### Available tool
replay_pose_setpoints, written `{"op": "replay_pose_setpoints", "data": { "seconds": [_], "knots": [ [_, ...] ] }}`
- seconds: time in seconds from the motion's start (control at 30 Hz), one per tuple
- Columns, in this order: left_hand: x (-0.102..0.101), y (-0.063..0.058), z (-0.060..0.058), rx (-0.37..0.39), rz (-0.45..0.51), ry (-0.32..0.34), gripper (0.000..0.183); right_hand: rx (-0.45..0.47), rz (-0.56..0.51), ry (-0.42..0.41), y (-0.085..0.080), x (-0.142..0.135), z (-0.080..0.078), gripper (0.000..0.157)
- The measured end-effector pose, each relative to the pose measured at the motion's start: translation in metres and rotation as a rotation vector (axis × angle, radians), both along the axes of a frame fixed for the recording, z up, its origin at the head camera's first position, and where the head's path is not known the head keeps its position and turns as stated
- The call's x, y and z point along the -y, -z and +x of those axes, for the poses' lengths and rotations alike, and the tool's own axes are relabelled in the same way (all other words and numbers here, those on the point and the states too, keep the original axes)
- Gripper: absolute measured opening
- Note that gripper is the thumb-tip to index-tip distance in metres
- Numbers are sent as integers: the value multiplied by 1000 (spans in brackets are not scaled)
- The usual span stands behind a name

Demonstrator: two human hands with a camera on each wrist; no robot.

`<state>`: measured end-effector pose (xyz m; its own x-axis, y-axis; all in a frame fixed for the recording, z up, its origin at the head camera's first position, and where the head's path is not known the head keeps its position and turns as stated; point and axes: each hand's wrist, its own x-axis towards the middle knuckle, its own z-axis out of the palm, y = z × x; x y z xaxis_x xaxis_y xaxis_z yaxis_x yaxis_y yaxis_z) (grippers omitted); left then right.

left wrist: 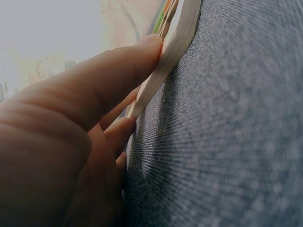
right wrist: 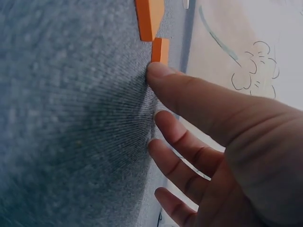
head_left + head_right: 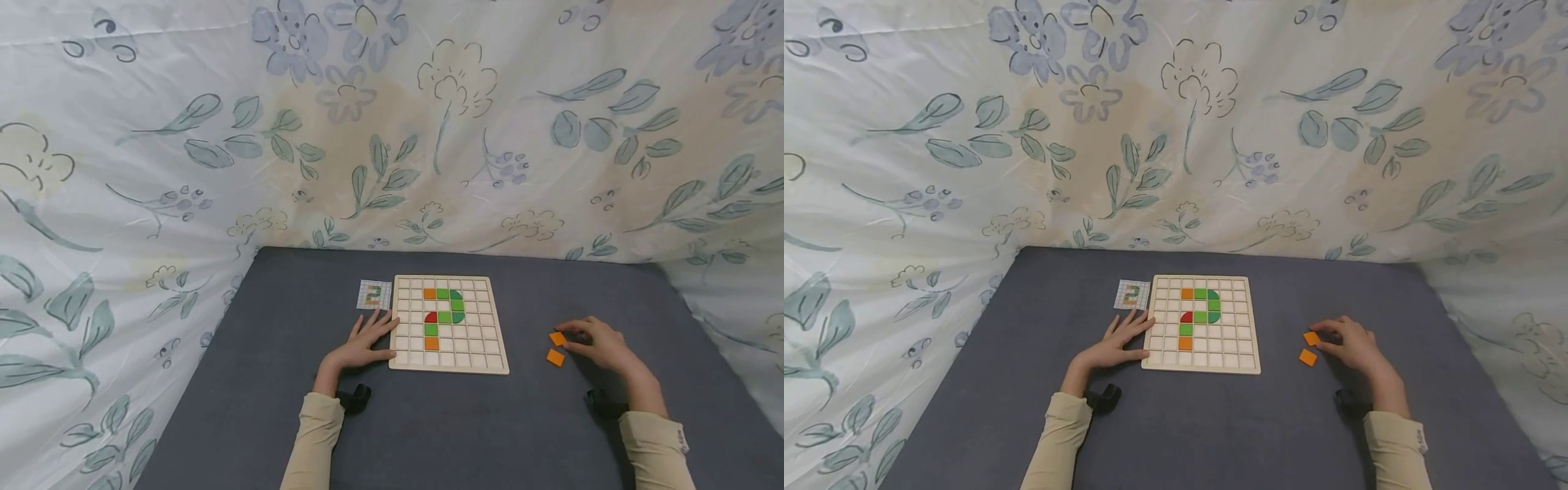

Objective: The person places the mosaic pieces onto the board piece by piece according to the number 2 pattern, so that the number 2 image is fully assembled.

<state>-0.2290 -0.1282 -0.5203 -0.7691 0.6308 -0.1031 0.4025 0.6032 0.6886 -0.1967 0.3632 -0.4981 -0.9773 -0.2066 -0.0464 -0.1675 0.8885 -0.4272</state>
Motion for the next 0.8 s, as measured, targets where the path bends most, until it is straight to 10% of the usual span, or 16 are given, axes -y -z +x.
{"op": "replay_pose_setpoints", "data": {
  "seconds": [0.8],
  "knots": [
    [1, 0, 0, -8, -10, 10, 70, -98, -9, 20, 4, 11, -6, 27]
  ]
}}
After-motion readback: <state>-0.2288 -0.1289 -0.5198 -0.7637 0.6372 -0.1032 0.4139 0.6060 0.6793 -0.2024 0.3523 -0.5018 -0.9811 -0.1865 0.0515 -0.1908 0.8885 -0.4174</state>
